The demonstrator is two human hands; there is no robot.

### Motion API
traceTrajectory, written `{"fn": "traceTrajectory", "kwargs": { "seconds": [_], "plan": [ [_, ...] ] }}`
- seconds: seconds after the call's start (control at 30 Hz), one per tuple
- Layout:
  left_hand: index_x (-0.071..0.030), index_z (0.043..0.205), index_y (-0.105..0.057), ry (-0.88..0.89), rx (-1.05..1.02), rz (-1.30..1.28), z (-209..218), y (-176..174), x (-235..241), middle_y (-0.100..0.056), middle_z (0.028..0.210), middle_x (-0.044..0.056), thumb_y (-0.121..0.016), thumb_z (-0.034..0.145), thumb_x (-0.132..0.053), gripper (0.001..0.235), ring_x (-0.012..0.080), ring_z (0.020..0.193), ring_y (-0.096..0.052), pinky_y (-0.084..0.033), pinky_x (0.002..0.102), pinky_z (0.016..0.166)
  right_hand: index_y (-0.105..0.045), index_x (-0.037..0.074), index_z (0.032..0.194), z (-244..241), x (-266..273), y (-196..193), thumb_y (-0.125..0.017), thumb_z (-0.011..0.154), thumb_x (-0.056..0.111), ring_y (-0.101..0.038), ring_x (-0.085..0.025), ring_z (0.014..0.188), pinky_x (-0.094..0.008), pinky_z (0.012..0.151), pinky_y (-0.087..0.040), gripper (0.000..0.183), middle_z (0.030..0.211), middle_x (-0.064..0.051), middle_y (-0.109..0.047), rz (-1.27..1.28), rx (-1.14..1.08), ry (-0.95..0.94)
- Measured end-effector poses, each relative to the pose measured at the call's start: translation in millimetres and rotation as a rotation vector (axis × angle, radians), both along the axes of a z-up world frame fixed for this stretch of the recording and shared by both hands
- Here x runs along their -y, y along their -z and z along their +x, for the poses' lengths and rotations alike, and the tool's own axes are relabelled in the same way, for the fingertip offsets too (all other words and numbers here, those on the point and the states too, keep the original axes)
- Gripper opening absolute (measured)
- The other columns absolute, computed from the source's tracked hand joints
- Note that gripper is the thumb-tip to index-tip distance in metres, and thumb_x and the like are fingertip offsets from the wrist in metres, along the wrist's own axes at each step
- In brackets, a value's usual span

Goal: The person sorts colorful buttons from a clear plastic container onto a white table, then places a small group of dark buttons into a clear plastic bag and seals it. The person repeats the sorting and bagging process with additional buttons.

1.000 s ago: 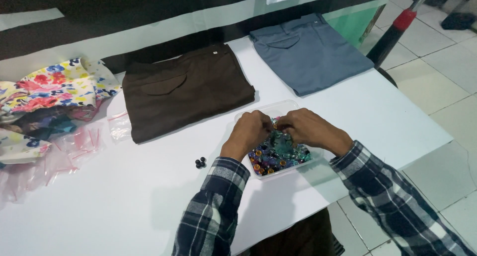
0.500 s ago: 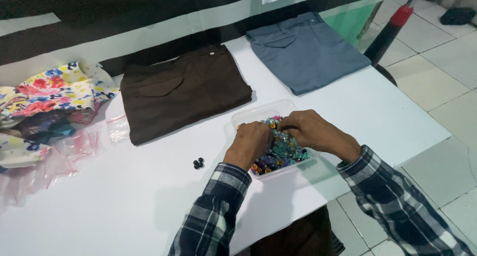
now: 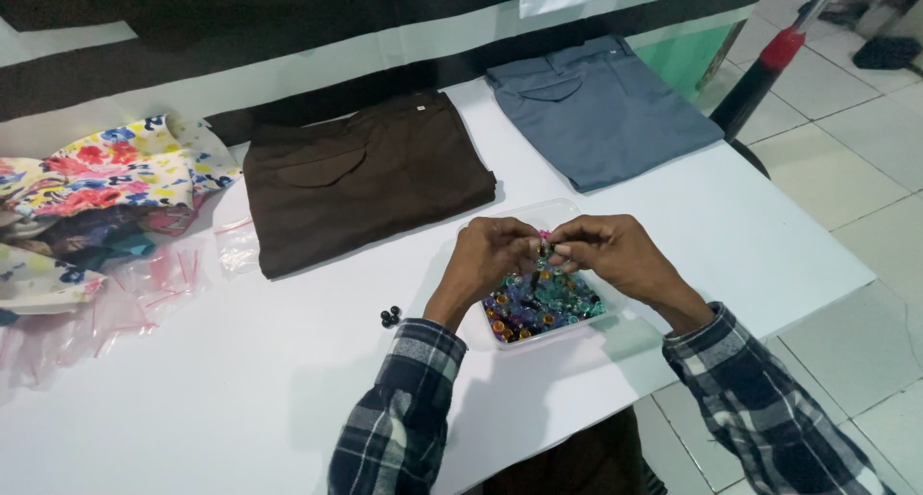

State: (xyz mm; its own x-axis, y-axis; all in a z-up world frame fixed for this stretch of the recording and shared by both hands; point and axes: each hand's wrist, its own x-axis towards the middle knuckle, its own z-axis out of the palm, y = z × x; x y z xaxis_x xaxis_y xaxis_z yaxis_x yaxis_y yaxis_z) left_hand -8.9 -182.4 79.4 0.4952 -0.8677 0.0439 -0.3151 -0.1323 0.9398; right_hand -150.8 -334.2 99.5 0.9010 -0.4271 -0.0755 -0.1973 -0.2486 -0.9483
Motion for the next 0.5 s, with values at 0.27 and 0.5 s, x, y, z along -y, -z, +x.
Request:
{"fn": "traceTrajectory", "kwargs": {
  "seconds": [0.27,0.5],
  "plan": [
    [0.008,0.114,-0.068,-0.030,-0.504,-0.147,-5,-8,-2,-0.075,0.086,0.016,-0.064,0.096,-0.015,0.029,0.0195,0.071,-0.076,-0.064,0.026,0.067,-0.069,-0.007,0.116,0,-8,-3,-0.069,0.088,-0.002,-0.075,-0.024,0.087,-0.030,0.073,-0.065,0.028,0.095,-0.019,-0.074,0.250,0.099,0.056],
    [0.008,0.110,-0.069,-0.057,-0.502,-0.193,-9,-2,5,-0.075,0.085,0.020,-0.067,0.093,-0.009,0.025,0.0211,0.070,-0.076,-0.065,0.025,0.063,-0.068,-0.009,0.113,4,-11,2,-0.071,0.087,-0.004,-0.075,-0.023,0.082,-0.031,0.072,-0.066,0.027,0.087,-0.021,-0.073,0.194,0.152,0.062]
  ]
}}
